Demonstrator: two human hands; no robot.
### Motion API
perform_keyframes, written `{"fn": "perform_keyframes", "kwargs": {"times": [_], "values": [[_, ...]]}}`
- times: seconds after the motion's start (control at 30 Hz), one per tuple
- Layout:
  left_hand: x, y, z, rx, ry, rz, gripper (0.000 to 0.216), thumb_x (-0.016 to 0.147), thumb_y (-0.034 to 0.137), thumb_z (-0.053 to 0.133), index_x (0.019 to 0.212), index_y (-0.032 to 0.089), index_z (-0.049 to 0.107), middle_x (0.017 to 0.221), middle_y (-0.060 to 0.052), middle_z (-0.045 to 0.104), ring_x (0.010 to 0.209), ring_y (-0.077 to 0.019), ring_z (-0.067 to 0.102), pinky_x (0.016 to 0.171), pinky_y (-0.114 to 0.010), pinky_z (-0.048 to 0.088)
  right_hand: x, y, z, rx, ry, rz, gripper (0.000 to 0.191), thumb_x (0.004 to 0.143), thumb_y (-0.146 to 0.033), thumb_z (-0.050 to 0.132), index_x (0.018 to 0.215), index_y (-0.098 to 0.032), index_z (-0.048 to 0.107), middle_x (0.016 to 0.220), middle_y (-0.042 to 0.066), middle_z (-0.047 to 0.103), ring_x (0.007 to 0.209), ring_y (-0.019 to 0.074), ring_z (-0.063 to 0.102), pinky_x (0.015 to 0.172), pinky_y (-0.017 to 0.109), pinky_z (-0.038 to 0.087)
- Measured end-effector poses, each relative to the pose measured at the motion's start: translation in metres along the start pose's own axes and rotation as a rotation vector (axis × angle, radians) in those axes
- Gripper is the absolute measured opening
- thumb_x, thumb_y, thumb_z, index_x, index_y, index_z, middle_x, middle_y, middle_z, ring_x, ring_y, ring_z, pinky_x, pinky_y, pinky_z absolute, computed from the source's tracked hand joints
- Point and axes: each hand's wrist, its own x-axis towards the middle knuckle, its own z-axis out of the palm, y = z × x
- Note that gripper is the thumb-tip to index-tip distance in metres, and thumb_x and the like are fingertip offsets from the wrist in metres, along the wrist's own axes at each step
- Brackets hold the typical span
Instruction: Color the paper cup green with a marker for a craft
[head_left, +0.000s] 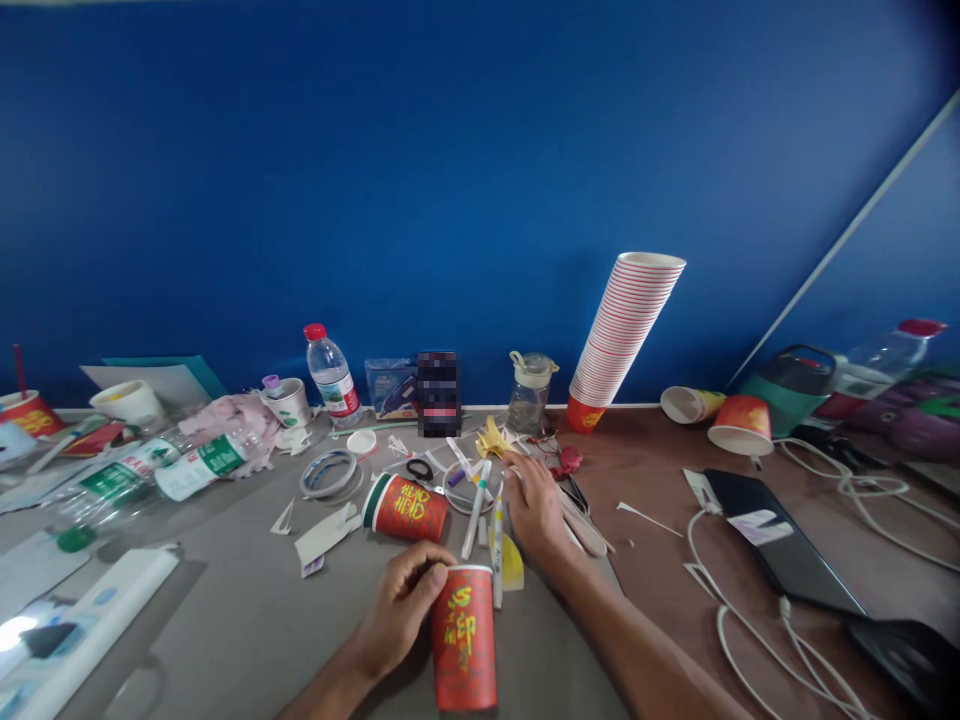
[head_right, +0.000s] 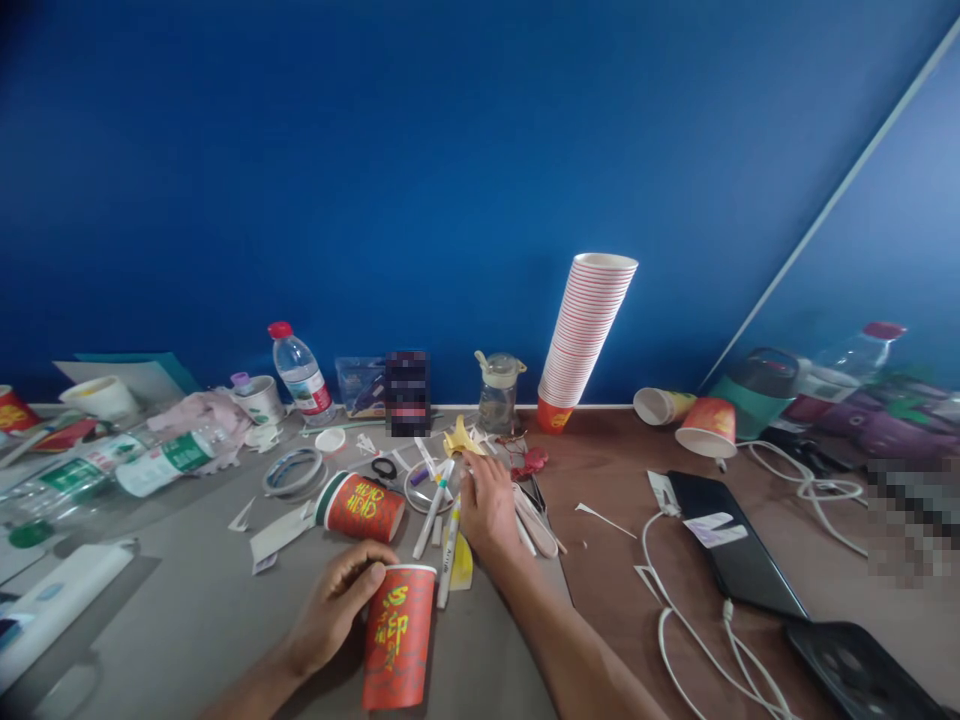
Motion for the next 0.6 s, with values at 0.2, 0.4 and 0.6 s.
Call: {"fn": "perform_keyframes", "kwargs": {"times": [0.2,0.4,0.6], "values": [[0.0013,0.0018,0.0004,-0.011,0.006,-0.024,0.041,0.08,0.055,0.051,0.077,0.017,0.065,0.067,-0.001,0.059,0.064,-0.0148,0.049,0.061,-0.024,0.04,0.0009,0.0024,-0.0014,0.036,0.109,0.083,0.031,0.09,-0.019,0.038,0.114,-0.016,0.057,0.103,0.013,0.063,0.098,0.0251,0.058,0.086,0.042,0.047],[0.0021,0.0011,0.0,-0.039,0.026,-0.017,0.043,0.08,0.057,0.05,0.073,0.016,0.064,0.066,-0.001,0.057,0.065,-0.0149,0.049,0.06,-0.024,0.039,0.0005,0.0028,-0.0033,-0.06,-0.03,0.047,0.031,0.086,-0.011,0.038,0.102,-0.018,0.063,0.091,0.01,0.067,0.085,0.0237,0.058,0.079,0.038,0.046],[0.0023,-0.0013,-0.0002,-0.022,0.041,-0.023,0.043,0.081,0.056,0.049,0.074,0.017,0.064,0.068,-0.001,0.058,0.066,-0.0156,0.05,0.062,-0.024,0.039,0.0,-0.0029,-0.0079,-0.376,-0.179,0.009,0.025,0.076,-0.007,0.049,0.081,-0.023,0.067,0.094,0.008,0.07,0.096,0.0298,0.054,0.081,0.042,0.038]]}}
